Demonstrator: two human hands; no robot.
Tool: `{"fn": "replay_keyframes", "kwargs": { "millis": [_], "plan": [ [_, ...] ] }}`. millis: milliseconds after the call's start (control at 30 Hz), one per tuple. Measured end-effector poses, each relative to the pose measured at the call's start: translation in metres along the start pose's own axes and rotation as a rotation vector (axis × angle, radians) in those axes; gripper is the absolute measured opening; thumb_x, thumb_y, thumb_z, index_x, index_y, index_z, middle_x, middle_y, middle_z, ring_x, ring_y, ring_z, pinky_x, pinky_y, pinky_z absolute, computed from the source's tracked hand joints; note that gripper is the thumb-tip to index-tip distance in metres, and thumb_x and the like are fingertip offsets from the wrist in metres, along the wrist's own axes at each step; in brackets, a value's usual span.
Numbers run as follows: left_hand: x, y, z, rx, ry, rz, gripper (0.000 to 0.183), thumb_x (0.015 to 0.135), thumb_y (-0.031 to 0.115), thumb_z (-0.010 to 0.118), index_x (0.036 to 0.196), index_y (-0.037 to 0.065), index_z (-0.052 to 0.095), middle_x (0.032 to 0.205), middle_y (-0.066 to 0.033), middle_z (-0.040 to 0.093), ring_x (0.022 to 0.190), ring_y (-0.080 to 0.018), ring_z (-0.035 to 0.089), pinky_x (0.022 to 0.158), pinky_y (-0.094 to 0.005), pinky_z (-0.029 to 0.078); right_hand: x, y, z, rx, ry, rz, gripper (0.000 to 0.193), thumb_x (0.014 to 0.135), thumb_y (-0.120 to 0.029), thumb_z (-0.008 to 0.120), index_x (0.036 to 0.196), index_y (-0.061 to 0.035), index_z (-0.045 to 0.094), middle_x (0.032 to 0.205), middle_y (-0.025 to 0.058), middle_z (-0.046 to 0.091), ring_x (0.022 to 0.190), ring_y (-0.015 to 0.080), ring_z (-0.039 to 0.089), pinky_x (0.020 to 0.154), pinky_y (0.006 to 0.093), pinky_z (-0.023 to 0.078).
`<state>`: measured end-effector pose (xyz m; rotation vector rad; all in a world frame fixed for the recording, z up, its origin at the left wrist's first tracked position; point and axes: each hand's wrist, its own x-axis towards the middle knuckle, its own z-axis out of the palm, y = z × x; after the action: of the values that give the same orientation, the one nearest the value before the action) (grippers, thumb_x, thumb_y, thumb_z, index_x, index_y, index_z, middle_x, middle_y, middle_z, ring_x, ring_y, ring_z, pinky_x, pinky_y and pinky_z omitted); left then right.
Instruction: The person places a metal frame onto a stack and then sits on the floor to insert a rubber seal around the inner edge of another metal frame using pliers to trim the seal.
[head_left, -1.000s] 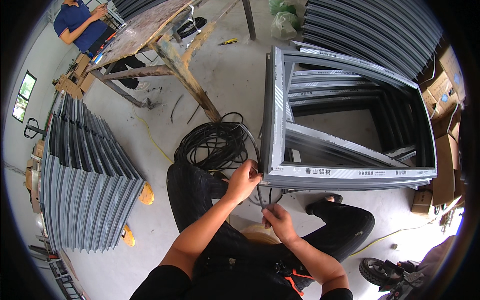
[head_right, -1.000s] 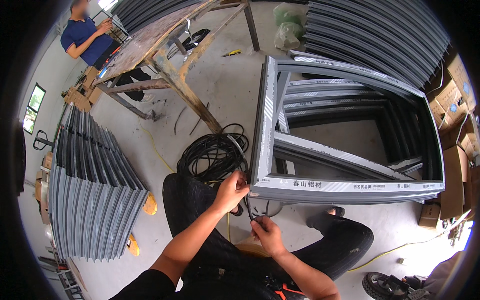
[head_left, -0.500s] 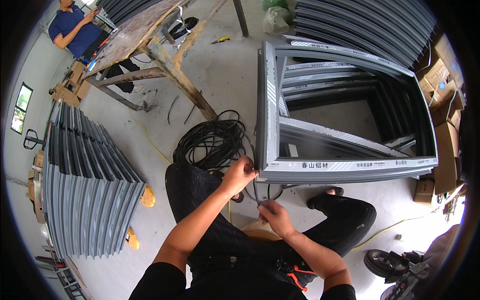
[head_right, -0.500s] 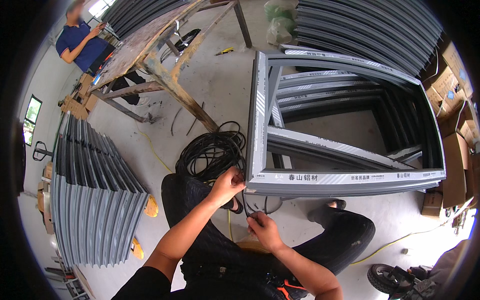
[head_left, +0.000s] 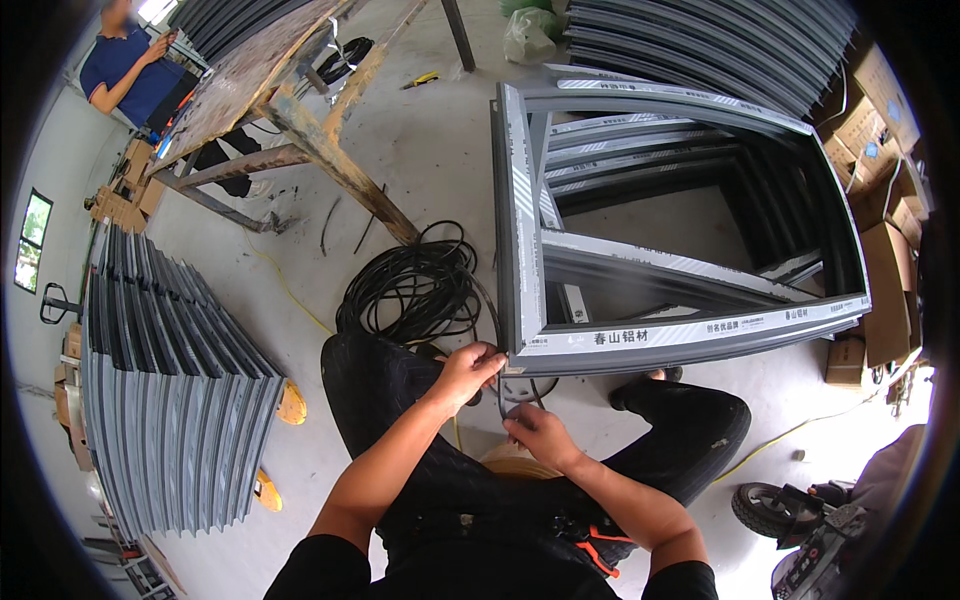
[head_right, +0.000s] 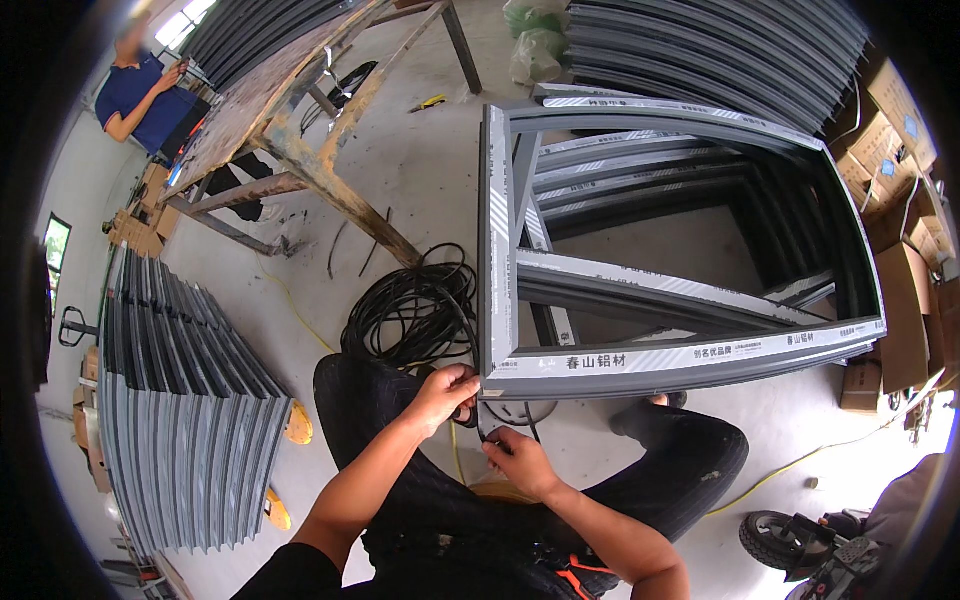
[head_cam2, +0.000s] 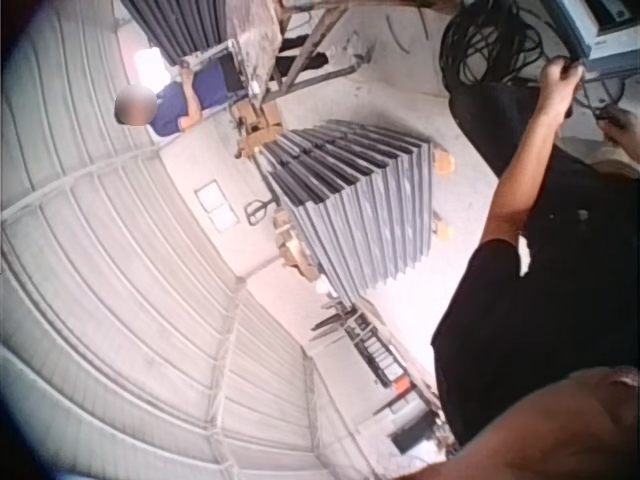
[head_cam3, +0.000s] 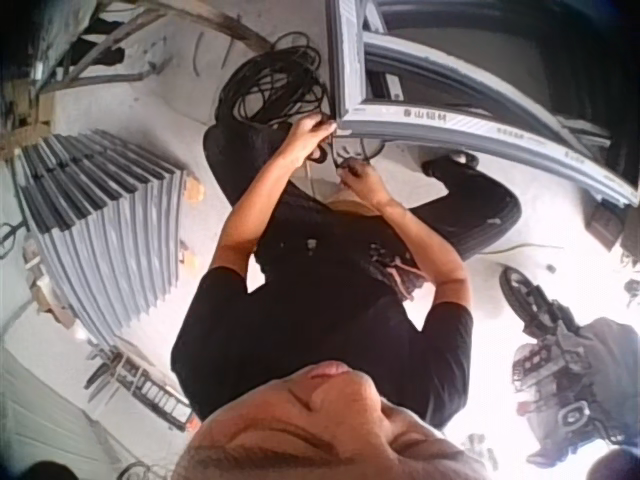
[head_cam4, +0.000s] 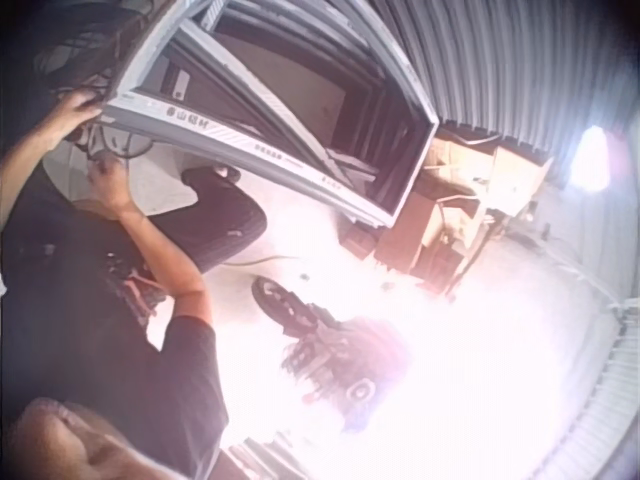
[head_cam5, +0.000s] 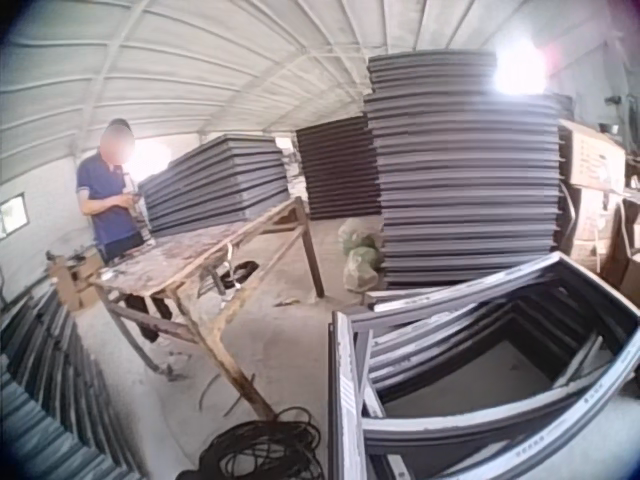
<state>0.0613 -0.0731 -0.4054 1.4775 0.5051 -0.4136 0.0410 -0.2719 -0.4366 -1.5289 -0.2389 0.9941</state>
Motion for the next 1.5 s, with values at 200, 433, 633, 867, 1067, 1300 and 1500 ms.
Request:
{"fn": "replay_keyframes", "kwargs": {
  "millis": [200,433,633,867,1067,1300,1500],
  "plan": [
    [-0.003,-0.011,-0.006,-0.082,-0.096,-0.045,0.021,0.094,0.025,0.058,0.095,0.005,0.062,0.083,-0.0023,0.065,0.07,-0.0053,0.053,0.064,-0.0207,0.044,0.005,0.002,-0.001,-0.132,0.016,-0.035,0.02,0.09,-0.022,0.059,0.095,-0.0025,0.06,0.07,0.0072,0.063,0.063,0.0169,0.062,0.06,0.0306,0.048],
    [0.029,-0.011,-0.033,-0.341,-0.249,-0.227,0.029,0.091,0.036,0.06,0.093,0.007,0.063,0.082,-0.0014,0.064,0.073,-0.0101,0.058,0.071,-0.0247,0.048,0.011,0.002,-0.001,-0.217,0.009,-0.062,0.019,0.091,-0.02,0.058,0.095,-0.0012,0.059,0.072,0.0055,0.062,0.065,0.0131,0.061,0.061,0.0284,0.048],
    [0.035,-0.012,-0.026,-0.215,-0.151,-0.032,0.031,0.09,0.033,0.063,0.097,0.003,0.064,0.08,-0.0012,0.063,0.072,-0.0112,0.057,0.071,-0.0261,0.047,0.02,0.022,-0.001,-0.221,0.052,-0.093,0.018,0.091,-0.019,0.059,0.095,-0.0007,0.059,0.073,0.0061,0.063,0.065,0.0134,0.062,0.062,0.0279,0.049],
    [0.044,0.008,-0.024,-0.258,-0.08,-0.031,0.03,0.09,0.033,0.063,0.097,0.004,0.065,0.083,-0.0022,0.066,0.076,-0.0108,0.061,0.07,-0.0256,0.049,0.017,0.01,-0.002,-0.229,0.037,-0.096,0.019,0.091,-0.018,0.059,0.096,-0.0004,0.06,0.071,0.0065,0.063,0.064,0.0133,0.062,0.06,0.0272,0.049],
    [0.049,0.027,-0.025,-0.01,-0.032,-0.057,0.028,0.091,0.032,0.062,0.089,0.004,0.064,0.078,-0.0014,0.064,0.071,-0.0095,0.06,0.068,-0.0243,0.05,0.016,0.012,-0.002,-0.259,0.041,-0.096,0.021,0.091,-0.019,0.06,0.096,0.0012,0.059,0.071,0.0067,0.063,0.061,0.0125,0.06,0.059,0.0267,0.049],
    [0.07,0.034,-0.036,0.014,-0.05,-0.032,0.03,0.091,0.03,0.062,0.098,0.001,0.064,0.081,-0.0023,0.066,0.071,-0.0097,0.061,0.069,-0.0246,0.051,0.018,0.017,0.0,-0.195,0.022,-0.055,0.02,0.09,-0.022,0.06,0.094,-0.0023,0.06,0.07,0.0087,0.065,0.063,0.0175,0.063,0.06,0.0299,0.049],
    [0.081,0.036,-0.034,-0.129,0.033,0.046,0.029,0.09,0.029,0.063,0.096,0.001,0.064,0.08,-0.004,0.066,0.069,-0.0114,0.063,0.064,-0.0239,0.052,0.015,0.014,-0.001,-0.192,0.007,-0.051,0.021,0.091,-0.021,0.06,0.094,-0.0008,0.06,0.07,0.0076,0.064,0.062,0.0152,0.062,0.06,0.0283,0.049]
  ]
}}
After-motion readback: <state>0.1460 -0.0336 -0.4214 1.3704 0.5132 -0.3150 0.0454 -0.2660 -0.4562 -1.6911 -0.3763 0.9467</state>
